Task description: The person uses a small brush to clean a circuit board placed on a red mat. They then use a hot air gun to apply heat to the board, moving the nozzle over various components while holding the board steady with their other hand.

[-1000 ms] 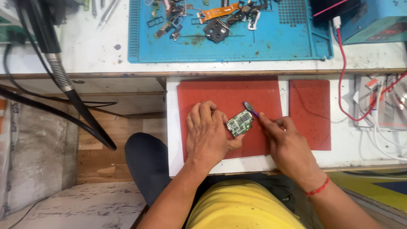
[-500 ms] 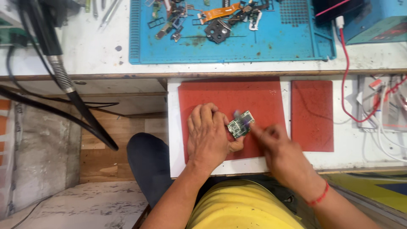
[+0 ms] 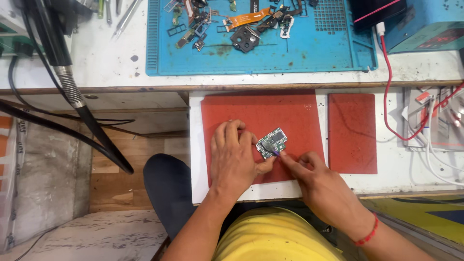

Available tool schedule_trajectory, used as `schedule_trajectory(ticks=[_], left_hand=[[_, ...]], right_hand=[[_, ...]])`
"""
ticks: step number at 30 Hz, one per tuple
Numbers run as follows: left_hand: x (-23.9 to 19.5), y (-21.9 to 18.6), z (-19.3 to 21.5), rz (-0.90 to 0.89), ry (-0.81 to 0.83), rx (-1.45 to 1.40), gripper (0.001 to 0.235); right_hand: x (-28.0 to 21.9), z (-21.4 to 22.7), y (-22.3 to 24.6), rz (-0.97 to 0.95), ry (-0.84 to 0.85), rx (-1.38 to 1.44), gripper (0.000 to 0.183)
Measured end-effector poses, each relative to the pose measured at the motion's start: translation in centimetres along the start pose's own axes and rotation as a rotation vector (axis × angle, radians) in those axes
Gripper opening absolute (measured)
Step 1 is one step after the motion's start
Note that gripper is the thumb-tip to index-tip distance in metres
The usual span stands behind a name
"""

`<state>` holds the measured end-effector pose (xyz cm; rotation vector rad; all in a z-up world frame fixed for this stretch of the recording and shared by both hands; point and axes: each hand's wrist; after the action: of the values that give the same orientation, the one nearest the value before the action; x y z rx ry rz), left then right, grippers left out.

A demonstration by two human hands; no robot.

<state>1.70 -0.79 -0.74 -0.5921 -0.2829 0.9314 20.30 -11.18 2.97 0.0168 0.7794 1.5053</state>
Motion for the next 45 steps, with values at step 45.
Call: schedule_trajectory(ticks=[45], left_hand=[[-1.3, 0.6, 0.4, -0.132, -0.083, -0.034, 0.044]], right_hand=[[1.8, 1.4, -1.1, -0.026, -0.144, -0.094, 0.056]])
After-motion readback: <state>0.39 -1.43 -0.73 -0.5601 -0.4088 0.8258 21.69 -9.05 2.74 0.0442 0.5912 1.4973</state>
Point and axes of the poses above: each hand's wrist, its own x-axis towards the middle knuckle, its own z-axis out of the back of the hand, y = z × x, and after that the axes turned 14 degrees about y, right-handed
